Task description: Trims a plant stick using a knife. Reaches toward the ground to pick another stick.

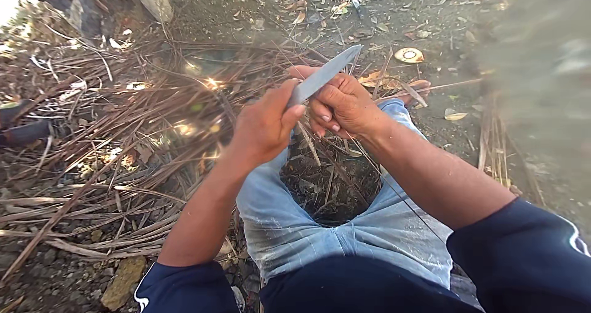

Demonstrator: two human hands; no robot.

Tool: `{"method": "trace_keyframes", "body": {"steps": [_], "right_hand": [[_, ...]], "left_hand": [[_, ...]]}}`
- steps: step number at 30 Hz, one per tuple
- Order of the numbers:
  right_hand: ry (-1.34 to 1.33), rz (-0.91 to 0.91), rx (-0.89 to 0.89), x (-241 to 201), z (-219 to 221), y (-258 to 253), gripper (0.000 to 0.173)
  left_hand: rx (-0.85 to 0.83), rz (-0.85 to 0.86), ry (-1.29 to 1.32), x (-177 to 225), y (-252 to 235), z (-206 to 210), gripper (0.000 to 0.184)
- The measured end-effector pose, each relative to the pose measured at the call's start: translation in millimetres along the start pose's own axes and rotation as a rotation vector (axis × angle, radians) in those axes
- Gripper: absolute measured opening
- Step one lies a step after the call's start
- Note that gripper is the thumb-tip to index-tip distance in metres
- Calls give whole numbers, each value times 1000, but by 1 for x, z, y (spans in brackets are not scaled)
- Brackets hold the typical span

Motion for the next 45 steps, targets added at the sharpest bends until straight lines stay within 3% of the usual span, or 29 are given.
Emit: {"method": "trace_keyframes", "body": {"steps": [7,16,19,23,26,29,33,36,40,42,45], "right_hand": [[-177,66,-117,-6,2,-1,48],[-11,34,-160,-7,-2,-2,59],[58,23,-163,-10,-6,-2,59],[144,11,-134,-14,-11,0,56],[104,18,-45,-12,-11,0,43],[67,-2,-11,-4,-8,0,19],[139,35,-51,-2,-6,4,16],[172,44,-88,1,-12,13,16],[213,90,-67,8,-23,37,23],[227,67,-26,14,-25,43,26],[201,45,80,18,-24,46,23]], "left_hand": [[-33,23,44,0,-10,-11,52],[-19,-12,25,-10,-18,-24,48],[-68,-34,25,-15,-24,-33,48],[-83,-201,28,-29,-28,-46,51],[-34,-92,97,-6,-17,-34,51],[-168,-159,426,11,-9,-18,54],[-275,-415,1132,6,-14,-14,55],[-232,-484,1328,2,-18,-17,47],[-101,-554,1213,-10,-20,-21,46],[-67,-510,908,-6,-14,-12,47],[-108,-234,358,14,7,13,43]]}}
Point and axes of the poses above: each hand's wrist, its own y-axis away from the middle knuckle, its own z-axis out of the palm, x = y × z, the point moved 1 cm from there along -y, towards the middle knuckle, and after that the axes turned 5 degrees about x, right-handed, at the moved point
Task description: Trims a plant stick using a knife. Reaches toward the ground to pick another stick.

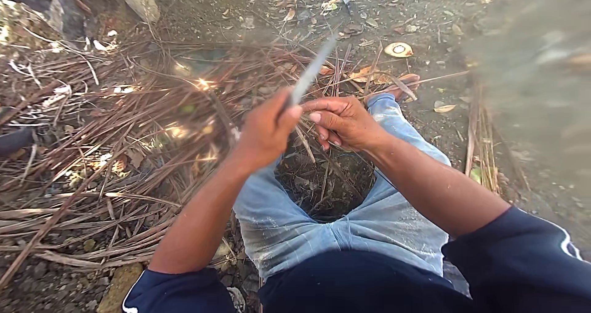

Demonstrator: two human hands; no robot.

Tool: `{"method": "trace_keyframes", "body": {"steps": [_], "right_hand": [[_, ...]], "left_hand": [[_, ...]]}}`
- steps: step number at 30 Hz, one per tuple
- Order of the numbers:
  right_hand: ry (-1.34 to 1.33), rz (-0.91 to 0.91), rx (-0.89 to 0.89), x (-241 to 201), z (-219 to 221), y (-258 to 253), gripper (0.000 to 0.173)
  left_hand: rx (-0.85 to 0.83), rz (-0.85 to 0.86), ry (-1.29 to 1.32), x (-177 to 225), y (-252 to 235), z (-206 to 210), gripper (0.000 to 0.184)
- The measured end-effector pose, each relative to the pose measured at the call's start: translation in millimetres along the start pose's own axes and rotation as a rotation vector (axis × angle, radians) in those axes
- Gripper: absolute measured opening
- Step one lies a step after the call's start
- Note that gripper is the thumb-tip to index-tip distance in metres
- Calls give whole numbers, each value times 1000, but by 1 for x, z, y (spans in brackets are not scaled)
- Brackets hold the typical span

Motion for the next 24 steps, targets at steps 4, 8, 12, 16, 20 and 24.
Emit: {"method": "trace_keyframes", "body": {"steps": [4,8,12,16,20,24], "right_hand": [[25,-13,76,1,-2,2,20],[114,-35,139,1,-6,2,23],[127,-67,119,3,-9,2,20],[128,-19,112,2,-7,5,27],[16,-20,108,4,-5,4,26],[-32,-17,78,0,-3,5,35]], "left_hand": [[-17,112,-183,-12,9,5,50],[-40,61,-228,-12,12,-1,51],[-57,73,-247,-17,10,-6,50],[86,-38,-245,-23,4,-15,46],[-11,131,-265,-12,21,20,54],[34,92,-229,-19,11,16,51]]}}
Point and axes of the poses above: each hand's wrist, its own y-axis away from the middle knuckle, its own z-axis out of the palm, x = y × z, the point moved 1 cm from there along -y, towards the middle knuckle, and after that the axes turned 5 degrees about x, right-handed, at the moved point
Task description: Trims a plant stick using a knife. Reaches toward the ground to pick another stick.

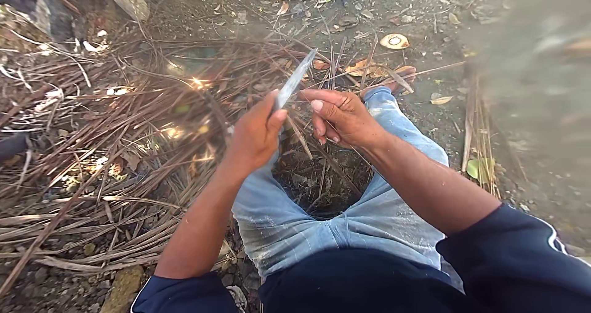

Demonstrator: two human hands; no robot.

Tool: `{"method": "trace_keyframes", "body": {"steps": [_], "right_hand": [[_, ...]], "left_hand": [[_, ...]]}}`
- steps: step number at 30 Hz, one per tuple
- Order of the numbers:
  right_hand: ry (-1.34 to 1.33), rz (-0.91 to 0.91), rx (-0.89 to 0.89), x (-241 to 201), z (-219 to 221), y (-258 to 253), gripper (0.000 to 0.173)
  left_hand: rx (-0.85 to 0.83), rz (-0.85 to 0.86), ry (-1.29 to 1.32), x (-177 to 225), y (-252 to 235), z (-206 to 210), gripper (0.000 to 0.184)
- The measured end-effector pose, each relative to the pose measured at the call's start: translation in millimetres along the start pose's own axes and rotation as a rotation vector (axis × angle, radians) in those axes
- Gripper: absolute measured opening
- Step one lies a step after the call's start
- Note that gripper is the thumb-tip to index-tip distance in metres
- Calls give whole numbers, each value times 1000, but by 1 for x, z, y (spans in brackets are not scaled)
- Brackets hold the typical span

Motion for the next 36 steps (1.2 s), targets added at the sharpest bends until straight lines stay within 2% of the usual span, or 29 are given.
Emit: {"method": "trace_keyframes", "body": {"steps": [5,8,11,13,16,20,22,24,25,26,28,31,33,36], "right_hand": [[-142,-1,-42,2,-3,-2,32],[-127,24,-16,-2,-2,1,37],[-135,-1,-26,0,-3,-2,29],[-119,7,-31,0,-6,0,32],[-76,13,-15,-2,-8,2,38],[-63,-15,-23,-2,-14,-3,38],[-78,2,-25,-3,-14,-2,38],[-93,25,-4,-5,-12,1,37],[-99,29,0,-5,-12,1,37],[-105,31,7,-5,-12,0,37],[-104,34,22,-3,-9,-3,36],[-108,-12,-4,2,-7,-5,32],[-122,-18,-4,3,-6,-1,27],[-70,7,-11,4,-9,2,19]], "left_hand": [[-66,33,9,10,1,2,54],[1,-54,1,3,-5,-5,50],[-46,12,-54,9,0,1,55],[-60,32,-35,5,-4,-2,54],[-23,-40,-53,-8,-13,-14,52],[-64,21,-73,-4,-16,-18,54],[-78,-132,-32,-20,-25,-27,52],[-83,-388,109,-31,-33,-35,53],[-36,-442,230,-31,-34,-35,52],[18,-432,383,-26,-32,-31,51],[31,-298,609,-9,-25,-17,57],[-99,-115,623,16,-18,2,61],[-186,-124,700,20,-17,7,55],[-268,-293,1072,17,-20,7,51]]}}
Point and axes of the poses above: each hand's wrist, its own y-axis away from the middle knuckle, its own z-axis out of the palm, x = y × z, the point moved 1 cm from there along -y, towards the middle knuckle, and after that the axes turned 5 degrees about x, right-handed, at the moved point
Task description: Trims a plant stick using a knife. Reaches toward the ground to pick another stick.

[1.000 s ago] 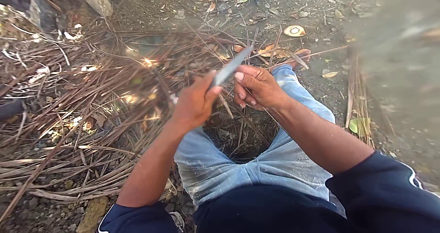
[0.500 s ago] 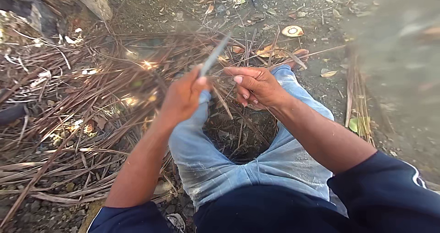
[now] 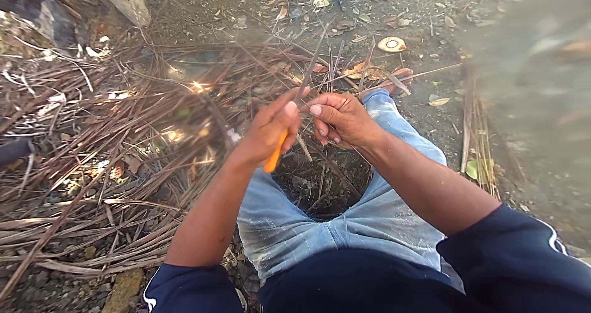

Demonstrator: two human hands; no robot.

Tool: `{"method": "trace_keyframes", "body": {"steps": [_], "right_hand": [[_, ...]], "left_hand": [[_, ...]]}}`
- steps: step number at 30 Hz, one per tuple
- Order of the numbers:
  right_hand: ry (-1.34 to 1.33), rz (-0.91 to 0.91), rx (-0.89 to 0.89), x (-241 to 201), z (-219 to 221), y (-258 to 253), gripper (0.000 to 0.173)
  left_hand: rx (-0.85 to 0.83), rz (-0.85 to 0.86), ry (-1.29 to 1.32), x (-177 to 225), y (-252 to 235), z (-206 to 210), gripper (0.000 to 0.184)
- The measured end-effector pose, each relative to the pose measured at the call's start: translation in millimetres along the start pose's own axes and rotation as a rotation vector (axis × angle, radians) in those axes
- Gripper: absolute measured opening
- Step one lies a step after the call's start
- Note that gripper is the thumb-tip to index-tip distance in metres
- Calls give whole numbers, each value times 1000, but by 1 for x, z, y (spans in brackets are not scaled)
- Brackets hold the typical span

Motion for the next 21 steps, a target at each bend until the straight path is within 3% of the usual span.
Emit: {"method": "trace_keyframes", "body": {"steps": [2,6,9,13,18,21], "right_hand": [[78,15,-21,1,-6,4,20],[233,20,-48,5,-16,15,31],[204,7,-7,7,-14,16,34],[43,6,44,11,-12,12,22],[13,38,67,11,-16,15,32],[-44,23,68,13,-16,13,27]], "left_hand": [[16,-38,126,3,-3,-9,50],[185,-8,69,14,-6,-31,46],[240,1,-330,6,-3,-20,50],[108,210,-944,-21,12,6,47],[269,134,-920,-13,11,-16,45],[210,180,-988,-16,14,-5,48]]}}
Point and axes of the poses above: each hand's wrist, its own y-axis away from the middle knuckle, its own z-axis out of the palm, x = y × z, the point moved 1 cm from there along -y, towards the middle knuckle, and after that the axes turned 5 degrees about x, right-handed, at the moved point
